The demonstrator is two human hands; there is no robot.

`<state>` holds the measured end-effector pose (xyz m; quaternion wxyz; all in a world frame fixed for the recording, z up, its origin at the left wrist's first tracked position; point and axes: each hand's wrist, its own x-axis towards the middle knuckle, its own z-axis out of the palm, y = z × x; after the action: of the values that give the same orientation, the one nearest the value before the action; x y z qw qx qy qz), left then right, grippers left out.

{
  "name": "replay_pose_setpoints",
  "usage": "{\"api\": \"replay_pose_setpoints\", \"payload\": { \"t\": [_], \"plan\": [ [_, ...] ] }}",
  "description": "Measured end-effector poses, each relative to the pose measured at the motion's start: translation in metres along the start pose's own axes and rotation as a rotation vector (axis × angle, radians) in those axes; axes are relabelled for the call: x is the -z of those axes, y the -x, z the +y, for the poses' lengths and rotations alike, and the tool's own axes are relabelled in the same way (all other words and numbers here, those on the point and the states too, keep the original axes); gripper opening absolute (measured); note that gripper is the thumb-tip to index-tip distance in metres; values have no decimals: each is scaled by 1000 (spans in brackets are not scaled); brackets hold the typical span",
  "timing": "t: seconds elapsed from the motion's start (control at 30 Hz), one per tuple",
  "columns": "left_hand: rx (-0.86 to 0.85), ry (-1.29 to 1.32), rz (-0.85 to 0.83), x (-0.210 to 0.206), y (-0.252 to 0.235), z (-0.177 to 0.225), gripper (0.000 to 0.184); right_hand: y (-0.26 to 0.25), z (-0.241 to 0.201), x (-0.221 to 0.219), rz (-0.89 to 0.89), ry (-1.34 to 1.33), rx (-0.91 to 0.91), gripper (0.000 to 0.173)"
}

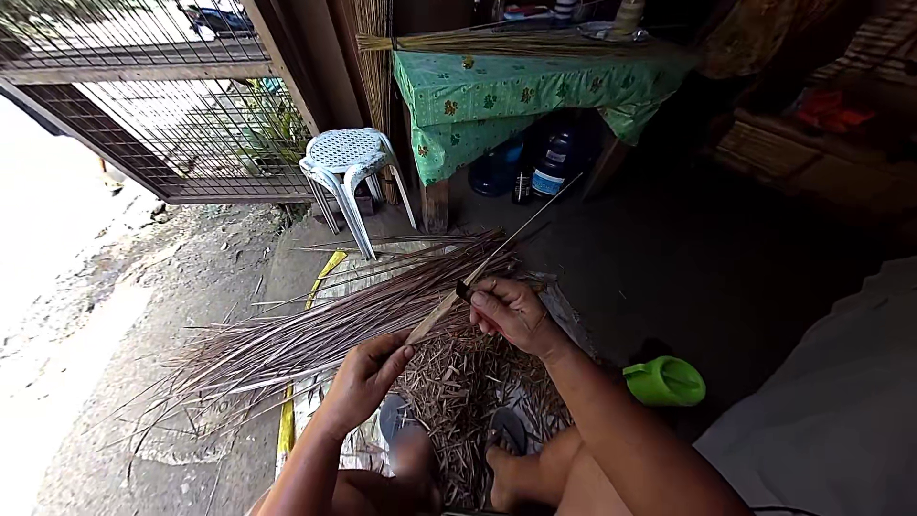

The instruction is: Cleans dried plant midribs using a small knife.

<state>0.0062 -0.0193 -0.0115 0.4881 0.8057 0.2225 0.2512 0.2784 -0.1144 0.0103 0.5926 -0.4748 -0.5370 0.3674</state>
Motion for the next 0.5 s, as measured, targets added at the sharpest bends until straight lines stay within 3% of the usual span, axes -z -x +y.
{"api": "replay_pose_setpoints", "payload": {
  "t": [0.17, 0.5],
  "plan": [
    [-27, -41, 77, 1, 1, -1, 30, 0, -2, 6, 49, 73, 36, 19],
    [-43, -115, 52, 2, -5, 3, 31, -1, -7, -3, 10, 81, 36, 19]
  ]
}}
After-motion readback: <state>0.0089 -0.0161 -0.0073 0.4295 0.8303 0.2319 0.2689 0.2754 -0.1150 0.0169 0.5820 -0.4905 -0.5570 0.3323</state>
